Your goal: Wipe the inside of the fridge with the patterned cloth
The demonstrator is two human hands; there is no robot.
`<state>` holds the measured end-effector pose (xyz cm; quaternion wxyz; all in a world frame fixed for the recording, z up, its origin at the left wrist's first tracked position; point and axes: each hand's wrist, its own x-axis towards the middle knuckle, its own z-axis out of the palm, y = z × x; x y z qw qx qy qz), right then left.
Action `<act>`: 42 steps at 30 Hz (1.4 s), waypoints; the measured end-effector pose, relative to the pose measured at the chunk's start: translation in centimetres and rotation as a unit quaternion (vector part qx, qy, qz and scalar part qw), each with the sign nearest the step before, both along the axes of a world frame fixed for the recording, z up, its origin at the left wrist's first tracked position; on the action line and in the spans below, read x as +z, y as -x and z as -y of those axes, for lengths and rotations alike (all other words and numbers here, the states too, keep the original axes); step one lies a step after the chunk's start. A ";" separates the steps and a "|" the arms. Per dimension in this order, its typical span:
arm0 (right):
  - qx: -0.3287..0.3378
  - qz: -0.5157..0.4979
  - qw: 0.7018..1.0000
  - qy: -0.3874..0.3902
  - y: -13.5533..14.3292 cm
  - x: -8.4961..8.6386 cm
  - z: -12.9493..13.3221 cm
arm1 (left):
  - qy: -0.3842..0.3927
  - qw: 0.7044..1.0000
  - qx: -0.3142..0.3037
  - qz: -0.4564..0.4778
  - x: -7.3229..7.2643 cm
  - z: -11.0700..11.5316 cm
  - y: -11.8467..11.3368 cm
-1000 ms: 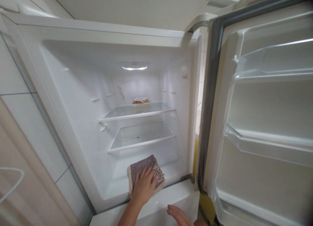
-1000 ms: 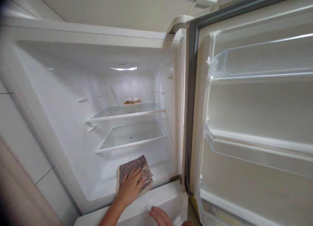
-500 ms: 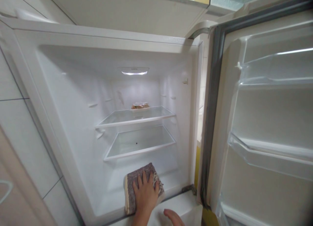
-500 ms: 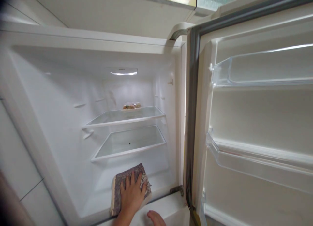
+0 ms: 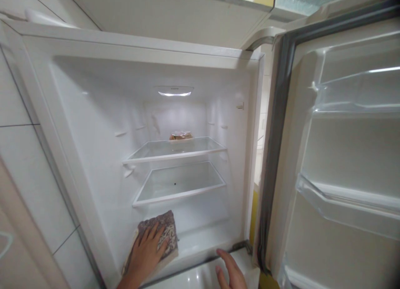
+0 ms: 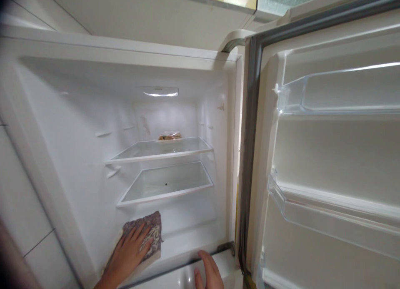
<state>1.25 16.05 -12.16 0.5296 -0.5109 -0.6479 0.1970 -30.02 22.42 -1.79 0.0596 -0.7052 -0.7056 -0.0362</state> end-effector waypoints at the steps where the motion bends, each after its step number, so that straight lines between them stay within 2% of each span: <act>1: 0.001 -0.001 1.000 0.003 0.0 0.4 -0.5 | 0.002 1.000 -0.002 0.000 -0.1 0.2 0.1; 5: -0.024 -0.022 0.999 0.019 1.0 2.6 -2.3 | 0.025 1.000 0.006 -0.006 0.2 0.9 -0.8; 9: -0.062 -0.020 0.998 0.019 2.0 3.7 -4.0 | 0.053 0.999 0.007 0.000 0.8 1.1 -3.4; 12: -0.068 -0.003 0.998 0.017 2.3 3.7 -5.1 | 0.056 0.998 -0.021 0.024 0.6 0.5 -6.9; 16: -0.069 0.060 0.996 0.006 1.3 3.4 -6.4 | 0.017 0.993 -0.087 0.083 -0.7 -1.0 -13.5; 19: -0.096 0.099 0.990 0.004 0.0 2.8 -7.2 | 0.029 0.983 -0.130 0.128 -1.4 -2.0 -18.3; 21: -0.114 0.092 0.989 -0.004 -0.8 2.2 -7.6 | 0.040 0.979 -0.147 0.138 -1.4 -2.5 -20.3; 23: -0.123 0.080 0.989 -0.014 -1.3 1.6 -7.6 | 0.043 0.978 -0.148 0.141 -1.2 -2.9 -21.3; 27: -0.124 0.112 0.986 -0.020 -1.7 0.9 -7.3 | 0.024 0.979 -0.139 0.148 -1.3 -3.2 -20.8; 32: -0.129 0.249 0.959 -0.039 -2.1 -0.1 -6.5 | -0.044 0.990 -0.085 0.103 -2.1 -3.6 -18.0; 37: -0.158 0.320 0.928 -0.105 -2.1 -1.9 -6.3 | -0.047 0.997 -0.025 0.046 -1.3 -3.1 -12.5; 42: -0.177 0.333 0.919 -0.117 -2.1 -2.1 -6.1 | -0.006 0.999 0.032 0.005 0.5 -1.1 -5.4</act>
